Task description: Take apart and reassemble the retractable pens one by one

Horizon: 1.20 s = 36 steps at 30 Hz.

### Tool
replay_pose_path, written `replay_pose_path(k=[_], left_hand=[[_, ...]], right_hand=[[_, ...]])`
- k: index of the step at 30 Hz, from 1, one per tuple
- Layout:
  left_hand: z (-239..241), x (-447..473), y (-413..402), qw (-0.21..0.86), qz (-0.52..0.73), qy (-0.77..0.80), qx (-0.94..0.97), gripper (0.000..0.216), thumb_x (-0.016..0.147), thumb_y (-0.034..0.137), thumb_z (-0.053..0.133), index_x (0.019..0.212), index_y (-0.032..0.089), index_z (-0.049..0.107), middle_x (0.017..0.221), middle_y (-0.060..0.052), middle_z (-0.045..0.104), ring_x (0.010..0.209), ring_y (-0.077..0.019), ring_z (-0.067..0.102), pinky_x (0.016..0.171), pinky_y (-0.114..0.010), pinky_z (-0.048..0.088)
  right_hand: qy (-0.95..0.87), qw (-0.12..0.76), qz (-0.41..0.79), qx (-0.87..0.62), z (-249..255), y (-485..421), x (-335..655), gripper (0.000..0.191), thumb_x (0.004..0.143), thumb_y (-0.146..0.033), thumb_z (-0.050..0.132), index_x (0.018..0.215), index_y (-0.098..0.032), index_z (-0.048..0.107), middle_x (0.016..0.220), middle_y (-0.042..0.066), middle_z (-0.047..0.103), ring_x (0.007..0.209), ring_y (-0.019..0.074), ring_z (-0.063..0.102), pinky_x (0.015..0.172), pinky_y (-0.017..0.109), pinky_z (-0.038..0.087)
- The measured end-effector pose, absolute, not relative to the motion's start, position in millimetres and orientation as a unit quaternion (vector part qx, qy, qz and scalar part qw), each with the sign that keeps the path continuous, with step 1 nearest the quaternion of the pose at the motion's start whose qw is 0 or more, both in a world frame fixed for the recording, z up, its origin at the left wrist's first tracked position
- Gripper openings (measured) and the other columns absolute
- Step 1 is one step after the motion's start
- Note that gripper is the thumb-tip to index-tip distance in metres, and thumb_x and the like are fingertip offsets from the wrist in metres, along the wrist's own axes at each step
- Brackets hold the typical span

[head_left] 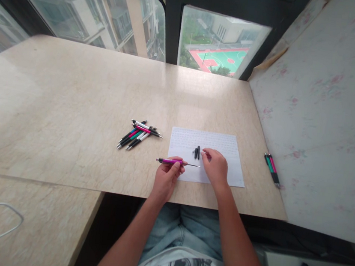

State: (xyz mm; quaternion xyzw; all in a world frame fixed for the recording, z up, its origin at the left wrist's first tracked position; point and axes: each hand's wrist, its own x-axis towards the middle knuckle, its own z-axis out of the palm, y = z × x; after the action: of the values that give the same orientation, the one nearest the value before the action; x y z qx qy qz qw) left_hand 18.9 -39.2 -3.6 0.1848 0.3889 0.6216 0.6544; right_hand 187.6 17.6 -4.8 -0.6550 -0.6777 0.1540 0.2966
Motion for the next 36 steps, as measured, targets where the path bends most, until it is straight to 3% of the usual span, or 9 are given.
replay_pose_path(k=[5, 8, 17, 24, 36], left_hand=[[-2, 20, -41, 0.625, 0.598, 0.422, 0.270, 0.022, 0.079, 0.030, 0.072, 0.095, 0.015, 0.069, 0.088, -0.008, 0.072, 0.068, -0.0114, 0.059, 0.067, -0.025, 0.047], [-1, 21, -43, 0.603, 0.560, 0.452, 0.344, 0.022, 0.079, 0.031, 0.071, 0.095, 0.015, 0.070, 0.088, -0.009, 0.073, 0.069, -0.0139, 0.060, 0.068, -0.027, 0.047], [0, 22, -43, 0.601, 0.565, 0.455, 0.335, 0.023, 0.079, 0.032, 0.071, 0.095, 0.015, 0.070, 0.089, -0.010, 0.073, 0.069, -0.0149, 0.061, 0.071, -0.028, 0.047], [-5, 21, -41, 0.642, 0.603, 0.409, 0.238, 0.022, 0.078, 0.029, 0.072, 0.095, 0.015, 0.069, 0.087, -0.008, 0.072, 0.070, -0.0114, 0.061, 0.070, -0.025, 0.046], [-5, 20, -41, 0.657, 0.607, 0.399, 0.201, 0.023, 0.077, 0.028, 0.074, 0.094, 0.015, 0.069, 0.085, -0.007, 0.072, 0.070, -0.0104, 0.062, 0.070, -0.025, 0.047]], right_hand=[[-0.671, 0.352, 0.259, -0.599, 21, -2, 191, 0.028, 0.095, -0.032, 0.046, 0.096, -0.019, 0.071, 0.088, 0.006, 0.072, 0.080, 0.0193, 0.065, 0.066, 0.029, 0.049], [-0.740, 0.298, 0.292, -0.528, 35, -19, 191, 0.023, 0.093, -0.031, 0.051, 0.091, -0.022, 0.072, 0.085, 0.004, 0.071, 0.078, 0.0184, 0.063, 0.067, 0.029, 0.049], [-0.770, 0.248, 0.278, -0.518, 41, -32, 208, 0.014, 0.089, -0.022, 0.057, 0.084, -0.022, 0.071, 0.084, 0.004, 0.069, 0.079, 0.0183, 0.062, 0.071, 0.032, 0.050], [-0.733, 0.260, 0.293, -0.557, 31, -36, 232, 0.016, 0.088, -0.026, 0.056, 0.086, -0.021, 0.071, 0.083, 0.005, 0.069, 0.077, 0.0181, 0.063, 0.062, 0.029, 0.052], [-0.670, 0.237, 0.195, -0.676, 9, -26, 226, 0.019, 0.081, -0.029, 0.055, 0.076, -0.022, 0.072, 0.075, 0.004, 0.071, 0.066, 0.0189, 0.063, 0.064, 0.032, 0.048]])
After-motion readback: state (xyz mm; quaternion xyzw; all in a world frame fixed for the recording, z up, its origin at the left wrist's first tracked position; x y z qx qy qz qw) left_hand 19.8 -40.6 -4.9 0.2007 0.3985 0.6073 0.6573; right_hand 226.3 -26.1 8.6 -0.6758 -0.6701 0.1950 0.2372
